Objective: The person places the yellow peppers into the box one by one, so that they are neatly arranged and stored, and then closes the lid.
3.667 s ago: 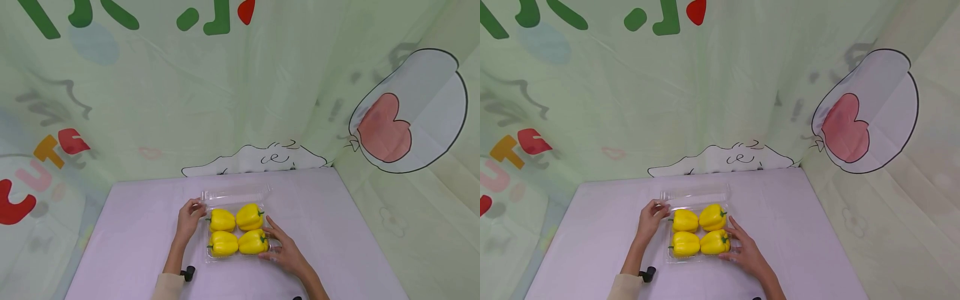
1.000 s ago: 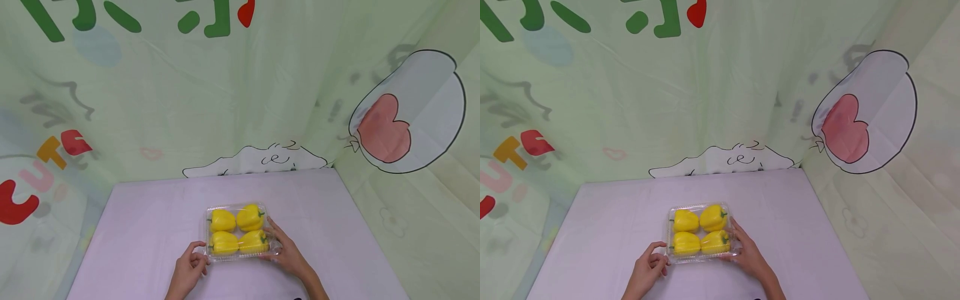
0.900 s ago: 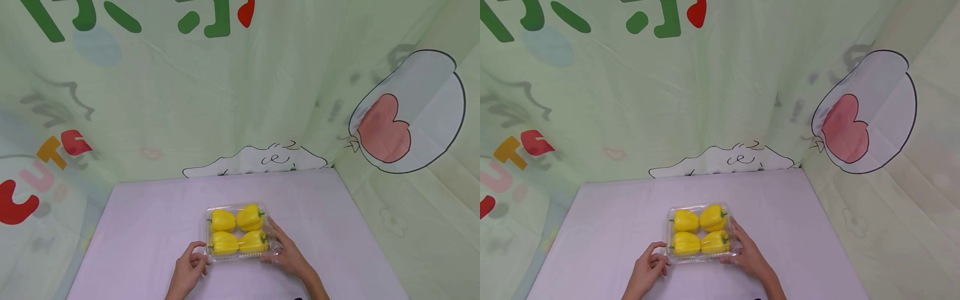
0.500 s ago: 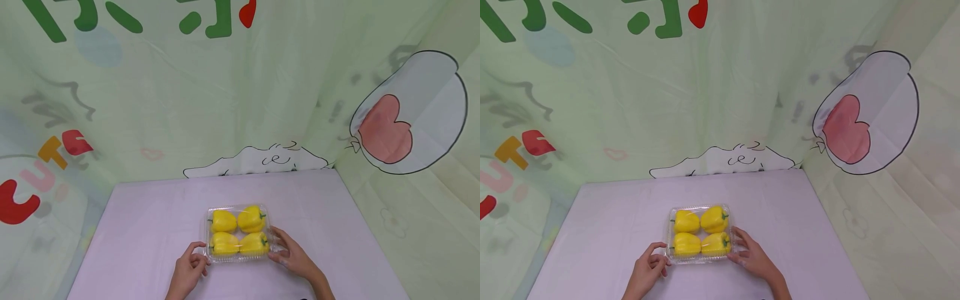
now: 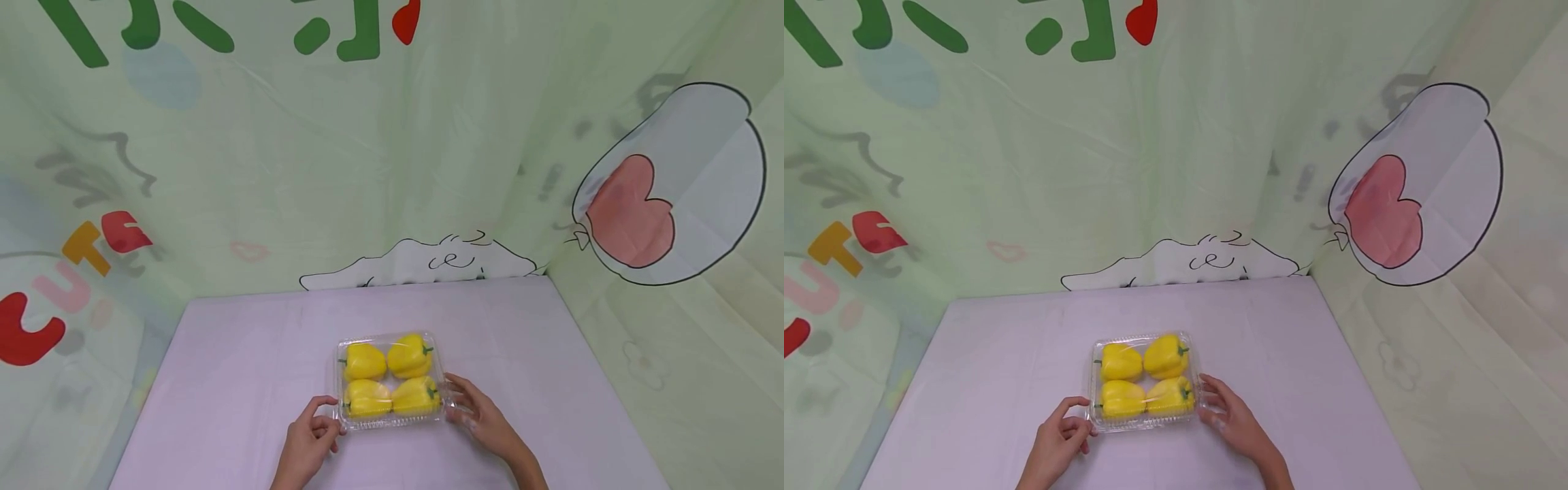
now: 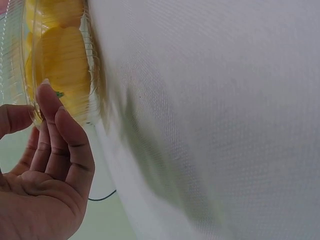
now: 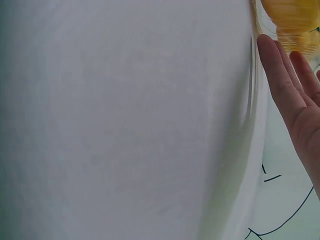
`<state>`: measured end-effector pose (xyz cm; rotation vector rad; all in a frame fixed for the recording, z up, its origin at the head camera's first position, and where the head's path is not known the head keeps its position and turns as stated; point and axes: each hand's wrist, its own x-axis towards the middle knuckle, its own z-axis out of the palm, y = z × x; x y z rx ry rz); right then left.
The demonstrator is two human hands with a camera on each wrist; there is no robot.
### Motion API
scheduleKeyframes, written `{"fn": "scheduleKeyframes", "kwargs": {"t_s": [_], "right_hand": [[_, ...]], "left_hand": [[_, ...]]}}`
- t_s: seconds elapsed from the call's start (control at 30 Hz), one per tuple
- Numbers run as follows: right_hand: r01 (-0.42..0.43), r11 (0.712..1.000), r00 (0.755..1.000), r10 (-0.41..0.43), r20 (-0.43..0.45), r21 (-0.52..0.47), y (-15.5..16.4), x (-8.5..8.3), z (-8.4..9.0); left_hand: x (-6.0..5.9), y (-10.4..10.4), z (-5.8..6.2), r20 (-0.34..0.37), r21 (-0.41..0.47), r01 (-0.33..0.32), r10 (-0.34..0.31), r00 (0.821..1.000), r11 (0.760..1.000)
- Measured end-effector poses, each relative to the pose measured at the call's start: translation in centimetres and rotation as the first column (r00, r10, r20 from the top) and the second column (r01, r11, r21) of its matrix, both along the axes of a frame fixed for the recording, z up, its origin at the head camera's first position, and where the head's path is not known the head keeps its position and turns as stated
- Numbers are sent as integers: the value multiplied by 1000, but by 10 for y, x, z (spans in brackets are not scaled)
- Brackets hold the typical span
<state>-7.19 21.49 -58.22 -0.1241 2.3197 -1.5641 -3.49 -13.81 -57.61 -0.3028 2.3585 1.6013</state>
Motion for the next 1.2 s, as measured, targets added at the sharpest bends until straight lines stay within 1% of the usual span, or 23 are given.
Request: {"fn": "scheduleKeyframes", "kwargs": {"t_s": [0.1,0.17,0.27,0.4,0.57,0.7,0.8,0.97,1.2], "right_hand": [[21,999,1000,-21,-1,-28,0,0,-3],[19,998,1000,-19,9,-57,0,0,-5],[-17,994,1000,19,23,-110,1,1,-7],[-79,987,996,84,29,-142,3,1,-8],[-122,976,992,128,24,-181,4,2,-8],[-130,971,990,138,30,-201,6,2,-9],[-126,966,989,141,54,-224,7,2,-9],[-127,951,985,154,77,-282,10,2,-9],[-155,936,981,183,58,-317,11,2,-11]], "left_hand": [[0,0,0,3,1,1,-1,1000,1000],[0,0,0,5,4,4,-4,1000,1000],[0,-1,-1,0,9,11,-11,1000,1000],[0,-3,-1,-18,6,22,-22,1000,1000],[0,-3,-2,-36,3,31,-31,999,1000],[0,-4,-4,-40,9,35,-34,999,999],[0,-6,-5,-45,21,37,-36,998,999],[0,-6,-4,-46,32,46,-45,998,998],[1,-5,-5,-48,51,55,-53,997,997]]}}
